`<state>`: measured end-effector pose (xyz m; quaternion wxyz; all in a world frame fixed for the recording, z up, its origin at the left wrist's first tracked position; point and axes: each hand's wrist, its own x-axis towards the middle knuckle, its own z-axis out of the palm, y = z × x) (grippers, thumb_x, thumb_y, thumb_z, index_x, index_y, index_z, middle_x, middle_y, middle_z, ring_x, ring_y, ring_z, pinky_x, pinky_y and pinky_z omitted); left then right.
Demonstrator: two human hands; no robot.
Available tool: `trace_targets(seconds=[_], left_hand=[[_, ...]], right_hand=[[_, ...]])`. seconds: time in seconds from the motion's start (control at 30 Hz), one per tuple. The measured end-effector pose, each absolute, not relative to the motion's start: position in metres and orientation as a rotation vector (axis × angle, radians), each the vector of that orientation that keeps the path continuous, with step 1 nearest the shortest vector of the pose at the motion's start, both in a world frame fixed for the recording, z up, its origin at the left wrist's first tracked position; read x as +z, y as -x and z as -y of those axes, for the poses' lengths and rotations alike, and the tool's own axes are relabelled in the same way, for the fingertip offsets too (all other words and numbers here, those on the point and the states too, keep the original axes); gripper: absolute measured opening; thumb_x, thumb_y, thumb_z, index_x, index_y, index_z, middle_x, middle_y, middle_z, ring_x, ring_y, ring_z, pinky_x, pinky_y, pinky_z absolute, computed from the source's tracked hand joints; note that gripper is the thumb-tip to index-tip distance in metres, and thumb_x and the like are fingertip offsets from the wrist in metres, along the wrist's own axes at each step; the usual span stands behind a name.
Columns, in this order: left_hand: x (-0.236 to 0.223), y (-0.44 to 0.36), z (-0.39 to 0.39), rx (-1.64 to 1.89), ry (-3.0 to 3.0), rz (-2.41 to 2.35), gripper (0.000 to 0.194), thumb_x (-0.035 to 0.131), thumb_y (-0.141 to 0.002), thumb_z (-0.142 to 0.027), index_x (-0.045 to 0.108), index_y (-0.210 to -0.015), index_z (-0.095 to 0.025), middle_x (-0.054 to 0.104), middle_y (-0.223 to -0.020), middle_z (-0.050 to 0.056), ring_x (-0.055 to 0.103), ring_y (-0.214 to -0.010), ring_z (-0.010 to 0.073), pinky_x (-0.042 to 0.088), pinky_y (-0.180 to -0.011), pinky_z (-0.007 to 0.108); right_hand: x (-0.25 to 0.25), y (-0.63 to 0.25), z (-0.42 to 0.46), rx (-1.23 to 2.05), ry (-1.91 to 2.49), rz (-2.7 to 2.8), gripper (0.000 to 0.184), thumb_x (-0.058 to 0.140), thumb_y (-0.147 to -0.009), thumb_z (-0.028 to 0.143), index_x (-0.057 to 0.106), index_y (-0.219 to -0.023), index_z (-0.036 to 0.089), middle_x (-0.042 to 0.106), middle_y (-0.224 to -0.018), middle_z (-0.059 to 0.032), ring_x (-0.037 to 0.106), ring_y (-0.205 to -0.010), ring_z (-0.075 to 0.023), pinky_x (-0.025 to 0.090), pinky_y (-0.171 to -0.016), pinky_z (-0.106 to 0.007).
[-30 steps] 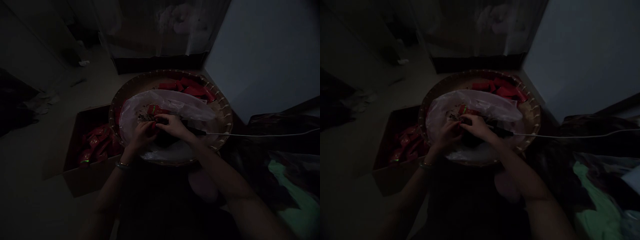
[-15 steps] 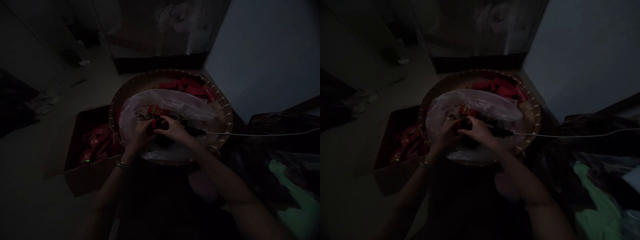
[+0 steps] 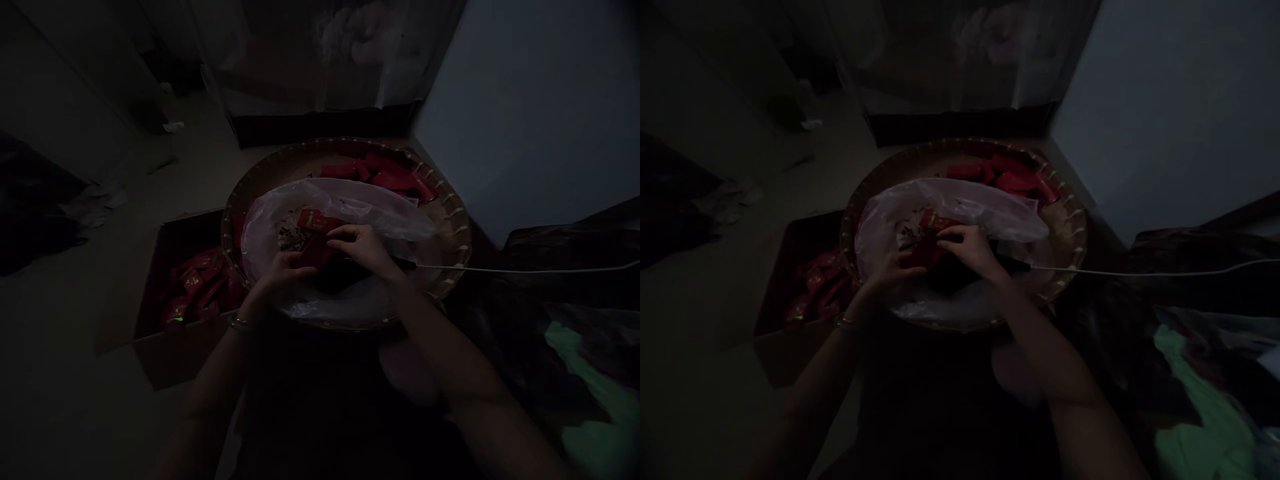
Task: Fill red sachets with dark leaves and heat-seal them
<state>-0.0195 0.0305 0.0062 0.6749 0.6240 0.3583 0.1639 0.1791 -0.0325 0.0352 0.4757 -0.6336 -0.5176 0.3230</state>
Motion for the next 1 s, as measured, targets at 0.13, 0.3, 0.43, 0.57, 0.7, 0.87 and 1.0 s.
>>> trace_targets(seconds=[0.13, 0.3, 0.43, 0.57, 0.7, 0.87, 1.0], left_hand=[[0.01, 0.018, -0.032, 0.423, -1.403, -0.811, 0.046, 0.078, -0.061, -0.043, 0.071, -0.094, -0.012, 0.069, -0.075, 0.002, 0.059, -0.062, 0.0133, 0.044, -0.056, 0.022], [0.01, 0.017, -0.036, 0.472, -1.437, -0.856, 0.045, 0.075, -0.06, -0.05, 0.07, -0.082, -0.012, 0.062, -0.062, -0.001, 0.052, -0.054, 0.0104, 0.037, -0.049, 0.02], [0.01, 0.019, -0.035, 0.498, -1.386, -0.908, 0.043, 0.076, -0.058, -0.049, 0.069, -0.079, -0.012, 0.058, -0.057, -0.002, 0.049, -0.049, 0.0092, 0.035, -0.045, 0.019], [0.012, 0.018, -0.035, 0.52, -1.373, -0.946, 0.044, 0.077, -0.057, -0.049, 0.07, -0.081, -0.013, 0.059, -0.057, -0.002, 0.05, -0.049, 0.0098, 0.036, -0.045, 0.019], [0.012, 0.016, -0.035, 0.55, -1.412, -0.897, 0.047, 0.077, -0.057, -0.05, 0.072, -0.085, -0.013, 0.066, -0.067, 0.001, 0.056, -0.058, 0.0131, 0.042, -0.052, 0.021], [0.004, 0.016, -0.036, 0.626, -1.449, -0.918, 0.049, 0.071, -0.064, -0.057, 0.073, -0.086, -0.014, 0.07, -0.075, 0.002, 0.06, -0.067, 0.0155, 0.046, -0.058, 0.022], [-0.001, 0.018, -0.042, 0.669, -1.473, -0.985, 0.048, 0.068, -0.066, -0.058, 0.072, -0.084, -0.014, 0.07, -0.075, 0.002, 0.061, -0.07, 0.0156, 0.046, -0.06, 0.022]], right_hand=[[0.032, -0.177, 0.032, 0.812, 1.534, 1.265, 0.017, 0.071, -0.07, 0.026, 0.075, -0.084, 0.018, 0.074, -0.081, -0.0036, 0.067, -0.073, -0.0183, 0.053, -0.068, -0.029], [0.027, -0.18, 0.032, 0.831, 1.483, 1.244, 0.018, 0.07, -0.071, 0.029, 0.075, -0.086, 0.019, 0.074, -0.082, -0.0038, 0.068, -0.072, -0.0178, 0.054, -0.068, -0.029], [0.027, -0.191, 0.037, 0.882, 1.497, 1.172, 0.02, 0.067, -0.074, 0.029, 0.073, -0.089, 0.017, 0.073, -0.078, -0.0048, 0.066, -0.064, -0.0151, 0.053, -0.061, -0.027], [0.028, -0.194, 0.04, 0.827, 1.54, 1.342, 0.024, 0.068, -0.075, 0.031, 0.072, -0.095, 0.017, 0.072, -0.084, -0.0043, 0.066, -0.075, -0.0158, 0.052, -0.068, -0.027], [0.025, -0.18, 0.038, 0.794, 1.59, 1.343, 0.044, 0.071, -0.073, 0.038, 0.067, -0.11, 0.016, 0.071, -0.082, -0.0035, 0.065, -0.071, -0.0156, 0.051, -0.065, -0.027], [0.022, -0.167, 0.036, 0.845, 1.618, 1.354, 0.018, 0.07, -0.072, 0.033, 0.071, -0.077, 0.015, 0.07, -0.071, -0.0018, 0.062, -0.055, -0.014, 0.046, -0.051, -0.023], [0.023, -0.171, 0.039, 0.946, 1.601, 1.271, 0.02, 0.071, -0.07, 0.035, 0.068, -0.072, 0.015, 0.066, -0.062, -0.0003, 0.06, -0.046, -0.013, 0.041, -0.043, -0.022]])
